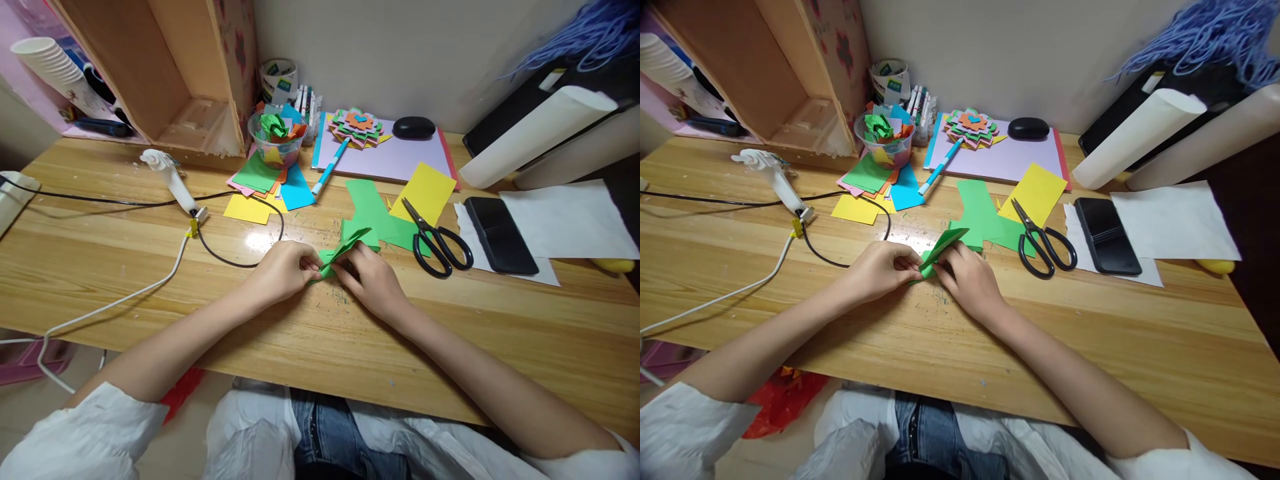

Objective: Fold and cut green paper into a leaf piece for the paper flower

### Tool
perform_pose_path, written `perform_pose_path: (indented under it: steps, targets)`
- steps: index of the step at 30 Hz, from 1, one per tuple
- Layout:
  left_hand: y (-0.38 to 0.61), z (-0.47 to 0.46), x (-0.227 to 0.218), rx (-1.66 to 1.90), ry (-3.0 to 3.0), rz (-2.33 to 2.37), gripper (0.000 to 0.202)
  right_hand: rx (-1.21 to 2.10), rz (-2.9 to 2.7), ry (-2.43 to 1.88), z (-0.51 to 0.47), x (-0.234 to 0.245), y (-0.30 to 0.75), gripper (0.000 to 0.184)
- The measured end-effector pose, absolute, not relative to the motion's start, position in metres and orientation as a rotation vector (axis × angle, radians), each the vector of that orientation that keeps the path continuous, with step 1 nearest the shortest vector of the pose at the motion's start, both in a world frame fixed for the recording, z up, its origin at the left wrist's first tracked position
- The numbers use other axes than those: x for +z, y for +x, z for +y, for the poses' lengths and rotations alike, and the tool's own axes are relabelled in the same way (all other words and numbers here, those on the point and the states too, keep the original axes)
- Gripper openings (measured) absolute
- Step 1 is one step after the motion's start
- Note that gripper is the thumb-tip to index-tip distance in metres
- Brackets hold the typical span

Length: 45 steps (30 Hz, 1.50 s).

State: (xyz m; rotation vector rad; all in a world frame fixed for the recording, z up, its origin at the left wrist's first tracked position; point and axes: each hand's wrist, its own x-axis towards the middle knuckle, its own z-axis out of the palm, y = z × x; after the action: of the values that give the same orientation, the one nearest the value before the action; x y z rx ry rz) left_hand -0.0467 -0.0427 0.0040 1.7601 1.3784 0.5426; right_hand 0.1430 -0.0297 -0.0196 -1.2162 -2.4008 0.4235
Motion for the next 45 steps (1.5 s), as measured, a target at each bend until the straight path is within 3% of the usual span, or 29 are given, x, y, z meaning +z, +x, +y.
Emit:
perform_pose_path:
  steps: [26, 39, 45]
  targets:
    - [-0.040, -0.042, 0.009, 0.393, 1.833, 1.440, 0.012, 0.331, -2.423, -1.355, -0.032, -0.018, 0.138, 0.008]
    - [-0.051, -0.033, 0.010, 0.328, 1.805, 1.302, 0.028, 0.264, -2.494, -1.139, -0.033, -0.016, 0.144, 0.019]
    - [-0.046, -0.036, 0.006, 0.415, 1.825, 1.396, 0.014, 0.345, -2.488, -1.111, -0.032, -0.016, 0.146, 0.017]
